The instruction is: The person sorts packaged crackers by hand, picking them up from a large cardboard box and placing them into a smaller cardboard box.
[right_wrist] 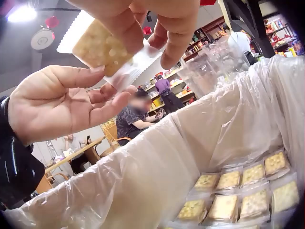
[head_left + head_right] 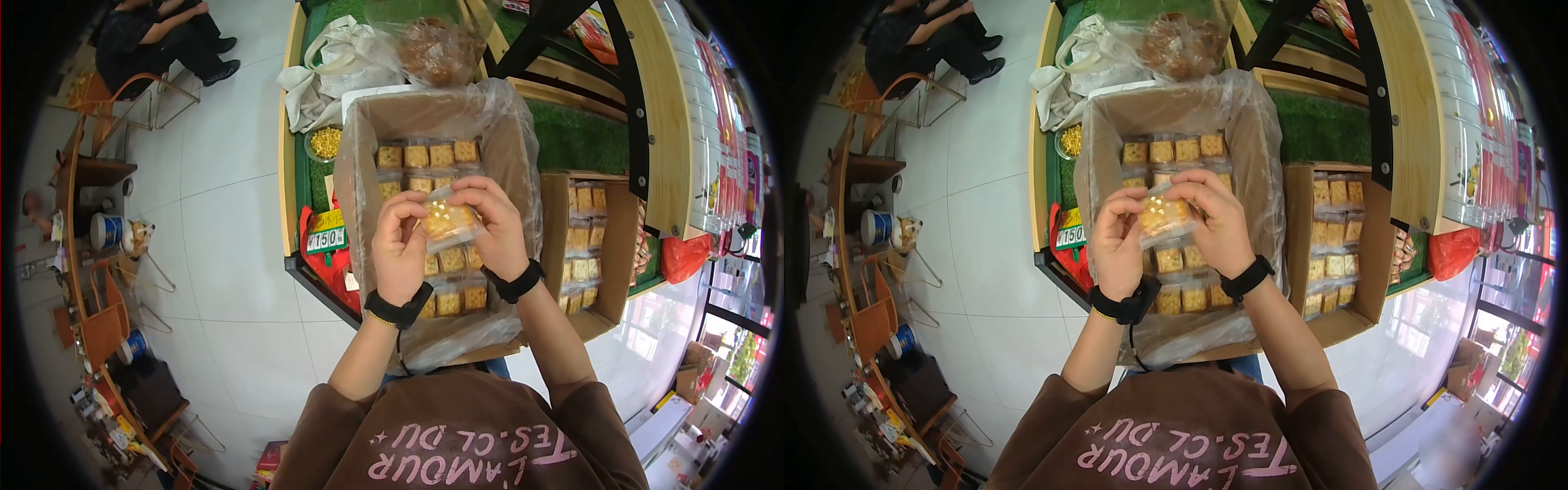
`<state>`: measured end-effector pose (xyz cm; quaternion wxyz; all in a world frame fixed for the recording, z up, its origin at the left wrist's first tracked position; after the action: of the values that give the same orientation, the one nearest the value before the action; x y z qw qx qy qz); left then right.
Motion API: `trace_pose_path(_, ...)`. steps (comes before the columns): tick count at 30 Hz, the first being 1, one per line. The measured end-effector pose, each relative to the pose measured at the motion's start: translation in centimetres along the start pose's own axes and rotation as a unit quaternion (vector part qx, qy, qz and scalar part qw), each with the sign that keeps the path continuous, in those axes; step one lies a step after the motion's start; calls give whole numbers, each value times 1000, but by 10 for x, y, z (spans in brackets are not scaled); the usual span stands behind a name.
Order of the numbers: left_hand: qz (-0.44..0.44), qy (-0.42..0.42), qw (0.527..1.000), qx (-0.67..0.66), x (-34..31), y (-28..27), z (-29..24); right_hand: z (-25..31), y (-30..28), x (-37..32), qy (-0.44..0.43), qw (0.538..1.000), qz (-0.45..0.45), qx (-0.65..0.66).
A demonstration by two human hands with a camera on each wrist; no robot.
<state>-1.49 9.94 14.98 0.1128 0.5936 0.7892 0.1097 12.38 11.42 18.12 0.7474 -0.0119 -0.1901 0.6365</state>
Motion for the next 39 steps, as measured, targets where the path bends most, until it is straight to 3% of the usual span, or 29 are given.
trace_pose_path(3, -26, -65, 997, 17, 8, 0, 17, -23, 6, 5, 120, 991, 27, 45)
trace_pose_path(4, -55, -112, 992, -5, 12, 0, 29, -38, 10, 7, 212, 974, 37, 70)
trace_pose_path(6, -113, -206, 971, -48, 22, -3, 66, -73, 24, 10, 390, 912, 56, 117)
trace_pose_path(9, -159, -317, 928, -115, 38, -8, 126, -120, 41, 15, 540, 836, 56, 80)
trace_pose_path(14, -223, -328, 915, -79, 59, -22, 171, -195, 81, 22, 537, 837, 18, 97)
trace_pose_path(19, -263, -302, 915, -47, 64, -24, 175, -241, 121, 31, 517, 849, 12, 112)
trace_pose_path(23, -288, -292, 911, -48, 68, -26, 182, -252, 134, 30, 488, 871, -45, 38)
trace_pose_path(26, -293, -276, 915, -41, 70, -28, 186, -279, 143, 31, 392, 918, -46, -47)
trace_pose_path(30, -279, -262, 923, -38, 71, -31, 193, -248, 137, 42, 294, 933, -47, -202)
trace_pose_path(33, -282, -303, 910, -34, 69, -30, 189, -226, 133, 50, 298, 908, 47, -290)
trace_pose_path(35, -273, -301, 912, -52, 69, -28, 182, -212, 130, 52, 335, 895, 84, -282)
trace_pose_path(39, -285, -313, 903, -78, 68, -21, 153, -182, 121, 54, 263, 917, 99, -284)
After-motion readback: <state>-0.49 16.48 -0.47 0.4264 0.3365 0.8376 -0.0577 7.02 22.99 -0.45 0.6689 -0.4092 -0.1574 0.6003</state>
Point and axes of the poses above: each hand's wrist, its own x-axis towards the middle knuckle, its own y-axis out of the palm, z = x × y, the point moved 4 cm from there along x, towards the middle knuckle, and after that the axes turned 13 degrees about -z, right-handed, at the moved point
